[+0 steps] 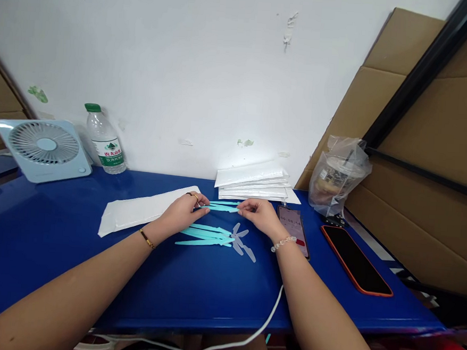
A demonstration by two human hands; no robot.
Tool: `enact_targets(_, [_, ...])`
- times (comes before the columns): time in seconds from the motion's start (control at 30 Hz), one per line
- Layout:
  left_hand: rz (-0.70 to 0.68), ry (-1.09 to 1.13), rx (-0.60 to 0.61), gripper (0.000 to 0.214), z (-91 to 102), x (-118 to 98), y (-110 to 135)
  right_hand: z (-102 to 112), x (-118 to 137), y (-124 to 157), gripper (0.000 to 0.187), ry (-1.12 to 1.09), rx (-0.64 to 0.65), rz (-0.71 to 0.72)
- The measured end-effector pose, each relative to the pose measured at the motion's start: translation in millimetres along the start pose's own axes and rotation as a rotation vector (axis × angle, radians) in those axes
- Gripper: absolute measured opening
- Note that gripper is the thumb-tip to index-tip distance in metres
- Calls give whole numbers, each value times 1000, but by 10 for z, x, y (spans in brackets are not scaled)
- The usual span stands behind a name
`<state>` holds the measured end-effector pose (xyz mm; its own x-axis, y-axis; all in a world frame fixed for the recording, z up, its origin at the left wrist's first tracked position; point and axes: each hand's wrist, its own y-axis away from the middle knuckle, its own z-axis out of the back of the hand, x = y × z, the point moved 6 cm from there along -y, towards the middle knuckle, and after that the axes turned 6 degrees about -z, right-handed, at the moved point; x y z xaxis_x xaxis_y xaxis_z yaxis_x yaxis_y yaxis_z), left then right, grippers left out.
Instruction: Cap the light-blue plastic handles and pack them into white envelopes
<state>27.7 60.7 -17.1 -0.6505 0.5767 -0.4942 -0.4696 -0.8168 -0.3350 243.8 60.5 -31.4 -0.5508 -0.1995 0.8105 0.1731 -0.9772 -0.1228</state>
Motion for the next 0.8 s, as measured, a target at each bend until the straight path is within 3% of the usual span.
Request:
enact_targets(0.13, [40, -172, 6, 27, 40, 127, -11, 100, -8, -2, 17, 293, -94, 79])
enact_targets(0.23, [113, -290, 50, 35, 81, 340, -16, 87, -12, -26, 20, 313, -115, 117])
enact_targets(0.4, [243, -284, 178, 42, 254, 834, 17, -81, -16, -60, 13, 228, 39, 83])
enact_targets(0.5, [236, -196, 218, 44, 350, 1001, 41, -214, 100, -14, 14, 179, 111, 117])
enact_targets(0.67, [178, -180, 239, 47, 367, 921, 38, -291, 299, 59, 16, 158, 138, 191])
enact_targets(0.8, [100, -110, 112, 41, 388, 561, -1, -118, 349, 102, 16, 186, 162, 228])
